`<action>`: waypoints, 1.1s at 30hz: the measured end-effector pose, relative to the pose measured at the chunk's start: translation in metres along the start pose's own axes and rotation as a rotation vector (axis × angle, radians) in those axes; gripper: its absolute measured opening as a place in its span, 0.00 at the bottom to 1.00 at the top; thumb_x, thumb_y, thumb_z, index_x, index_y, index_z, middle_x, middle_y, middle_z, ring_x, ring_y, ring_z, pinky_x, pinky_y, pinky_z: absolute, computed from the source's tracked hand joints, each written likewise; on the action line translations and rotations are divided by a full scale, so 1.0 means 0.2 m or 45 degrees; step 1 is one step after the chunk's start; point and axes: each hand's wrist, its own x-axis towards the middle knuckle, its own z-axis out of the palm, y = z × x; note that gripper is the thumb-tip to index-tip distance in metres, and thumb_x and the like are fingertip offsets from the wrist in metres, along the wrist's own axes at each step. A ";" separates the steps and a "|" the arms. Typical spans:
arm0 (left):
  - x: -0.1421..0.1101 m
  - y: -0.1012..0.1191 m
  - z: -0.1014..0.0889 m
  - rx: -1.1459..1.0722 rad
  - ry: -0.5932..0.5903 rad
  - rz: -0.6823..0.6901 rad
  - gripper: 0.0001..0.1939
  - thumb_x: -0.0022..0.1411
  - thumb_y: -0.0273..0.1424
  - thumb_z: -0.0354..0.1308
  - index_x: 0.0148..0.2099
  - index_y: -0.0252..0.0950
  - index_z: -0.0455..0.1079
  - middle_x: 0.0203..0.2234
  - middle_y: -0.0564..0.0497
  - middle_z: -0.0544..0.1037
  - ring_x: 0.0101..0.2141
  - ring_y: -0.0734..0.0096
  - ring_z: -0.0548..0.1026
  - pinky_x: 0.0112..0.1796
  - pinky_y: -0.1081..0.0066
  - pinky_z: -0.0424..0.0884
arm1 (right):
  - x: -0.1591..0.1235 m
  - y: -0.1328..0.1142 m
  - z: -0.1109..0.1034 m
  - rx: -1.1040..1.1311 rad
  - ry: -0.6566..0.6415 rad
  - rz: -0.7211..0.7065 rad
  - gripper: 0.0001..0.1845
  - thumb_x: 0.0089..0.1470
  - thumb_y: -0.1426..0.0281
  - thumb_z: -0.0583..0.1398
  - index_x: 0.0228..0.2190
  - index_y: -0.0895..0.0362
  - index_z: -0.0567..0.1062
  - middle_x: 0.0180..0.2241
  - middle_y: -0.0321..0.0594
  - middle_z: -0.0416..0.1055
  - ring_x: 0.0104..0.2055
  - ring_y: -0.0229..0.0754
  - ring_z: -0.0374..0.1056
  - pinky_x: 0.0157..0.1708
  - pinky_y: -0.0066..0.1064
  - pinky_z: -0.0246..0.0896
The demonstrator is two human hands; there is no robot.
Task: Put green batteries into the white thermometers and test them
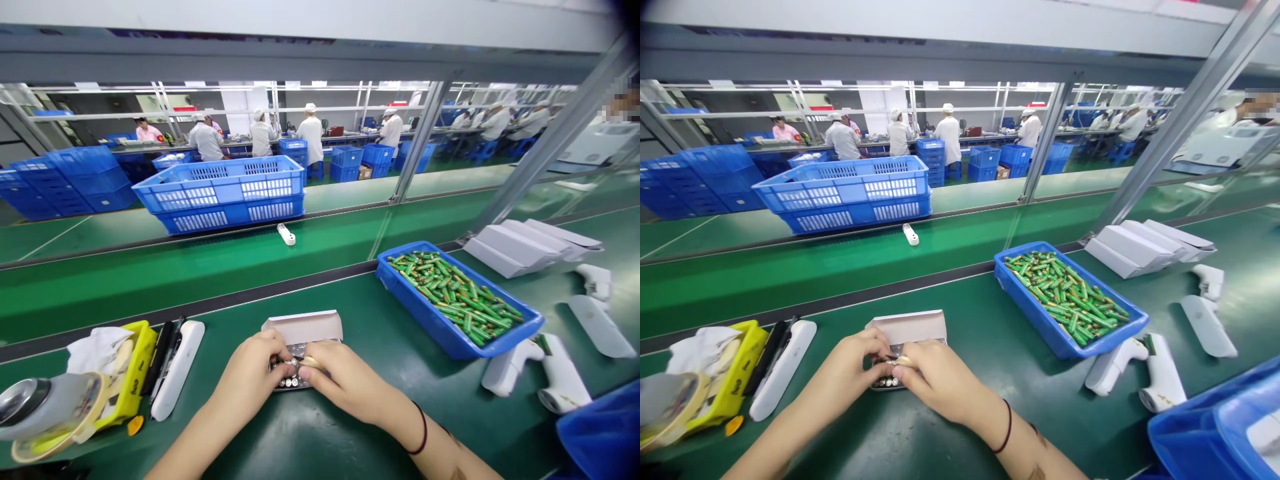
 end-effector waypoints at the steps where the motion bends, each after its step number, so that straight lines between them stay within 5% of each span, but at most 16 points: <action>1: 0.00 0.01 -0.02 -0.089 0.032 -0.028 0.05 0.55 0.27 0.56 0.30 0.36 0.73 0.29 0.51 0.75 0.31 0.67 0.71 0.34 0.69 0.66 | 0.00 0.00 -0.01 0.046 0.041 0.017 0.16 0.62 0.63 0.49 0.24 0.55 0.56 0.24 0.33 0.59 0.26 0.36 0.55 0.27 0.28 0.48; 4: -0.02 0.03 -0.07 -0.505 0.159 -0.096 0.09 0.56 0.35 0.59 0.36 0.35 0.74 0.28 0.49 0.77 0.30 0.67 0.74 0.32 0.69 0.69 | -0.02 -0.02 -0.04 0.178 0.135 0.042 0.18 0.64 0.59 0.46 0.24 0.54 0.55 0.24 0.32 0.55 0.26 0.36 0.53 0.26 0.28 0.46; 7: -0.02 0.06 -0.07 -0.938 0.280 -0.076 0.17 0.54 0.38 0.62 0.43 0.32 0.73 0.28 0.49 0.79 0.27 0.68 0.76 0.31 0.71 0.73 | -0.03 -0.04 -0.03 0.305 0.060 0.059 0.20 0.64 0.57 0.46 0.24 0.55 0.54 0.22 0.30 0.51 0.24 0.34 0.49 0.24 0.28 0.42; 15: -0.02 0.09 -0.02 -1.249 0.233 -0.069 0.17 0.45 0.35 0.70 0.37 0.31 0.76 0.27 0.47 0.81 0.26 0.71 0.77 0.31 0.72 0.76 | -0.03 -0.08 0.00 0.650 0.039 0.115 0.19 0.62 0.57 0.50 0.30 0.58 0.70 0.27 0.34 0.61 0.29 0.36 0.53 0.31 0.28 0.49; 24: -0.04 0.10 -0.04 -1.036 0.220 -0.011 0.07 0.45 0.29 0.68 0.29 0.33 0.76 0.29 0.47 0.81 0.30 0.67 0.79 0.32 0.73 0.76 | -0.02 -0.05 -0.01 1.037 0.151 0.248 0.25 0.52 0.49 0.58 0.21 0.58 0.66 0.18 0.30 0.52 0.20 0.31 0.42 0.19 0.27 0.37; 26: -0.06 0.11 -0.04 -0.921 0.106 0.010 0.04 0.47 0.28 0.67 0.29 0.34 0.76 0.29 0.47 0.81 0.28 0.68 0.78 0.30 0.74 0.75 | -0.03 -0.01 -0.09 1.072 0.386 0.283 0.27 0.51 0.49 0.60 0.18 0.56 0.62 0.16 0.27 0.47 0.18 0.30 0.39 0.17 0.27 0.34; 28: -0.08 0.12 -0.03 -0.781 -0.031 0.030 0.03 0.49 0.27 0.64 0.29 0.34 0.77 0.28 0.48 0.81 0.27 0.69 0.78 0.30 0.74 0.74 | -0.04 0.03 -0.17 1.002 0.825 0.250 0.26 0.52 0.51 0.60 0.18 0.56 0.60 0.15 0.26 0.44 0.17 0.30 0.38 0.17 0.26 0.34; 30: -0.09 0.13 0.00 -0.649 -0.012 0.056 0.04 0.51 0.26 0.63 0.32 0.36 0.78 0.27 0.49 0.81 0.27 0.68 0.78 0.31 0.73 0.74 | -0.04 0.05 -0.21 0.870 1.045 0.201 0.24 0.53 0.51 0.60 0.20 0.55 0.61 0.17 0.27 0.48 0.18 0.31 0.44 0.17 0.25 0.40; 33: -0.08 0.12 0.05 -0.454 0.317 0.181 0.05 0.53 0.29 0.63 0.34 0.38 0.78 0.28 0.50 0.82 0.28 0.67 0.78 0.32 0.70 0.74 | -0.02 0.03 -0.14 0.916 0.657 0.242 0.22 0.50 0.50 0.62 0.25 0.55 0.63 0.23 0.33 0.64 0.19 0.33 0.57 0.18 0.26 0.52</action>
